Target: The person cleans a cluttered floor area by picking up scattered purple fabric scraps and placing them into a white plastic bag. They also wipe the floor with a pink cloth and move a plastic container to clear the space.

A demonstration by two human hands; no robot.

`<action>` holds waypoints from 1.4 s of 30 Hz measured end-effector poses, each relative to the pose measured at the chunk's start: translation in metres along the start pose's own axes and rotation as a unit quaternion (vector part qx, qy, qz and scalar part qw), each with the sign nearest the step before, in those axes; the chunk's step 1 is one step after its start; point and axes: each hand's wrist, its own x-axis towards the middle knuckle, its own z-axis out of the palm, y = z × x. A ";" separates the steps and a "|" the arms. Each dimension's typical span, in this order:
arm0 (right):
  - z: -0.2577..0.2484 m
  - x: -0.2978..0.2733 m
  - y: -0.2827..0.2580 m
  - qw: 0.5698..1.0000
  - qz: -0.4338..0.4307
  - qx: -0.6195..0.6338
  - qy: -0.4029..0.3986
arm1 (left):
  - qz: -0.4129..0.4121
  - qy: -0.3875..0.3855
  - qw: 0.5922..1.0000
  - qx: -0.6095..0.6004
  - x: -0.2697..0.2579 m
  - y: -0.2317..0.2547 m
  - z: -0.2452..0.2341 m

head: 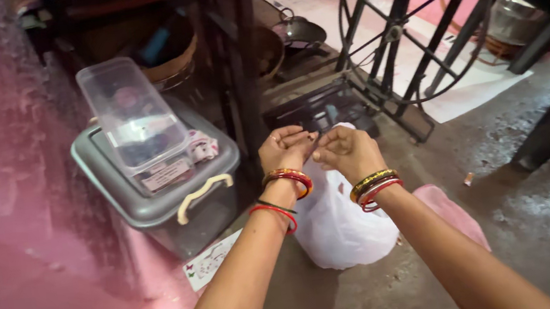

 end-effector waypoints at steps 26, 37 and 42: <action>0.165 0.059 -0.065 0.965 0.050 0.234 -0.107 | 0.337 0.286 0.467 0.766 -0.034 0.143 -0.083; 0.176 0.063 -0.068 0.962 0.053 0.221 -0.152 | 0.394 0.326 0.468 0.721 -0.019 0.143 -0.090; 0.184 0.075 -0.089 0.974 0.069 0.150 -0.153 | 0.382 0.316 0.514 0.700 -0.028 0.163 -0.086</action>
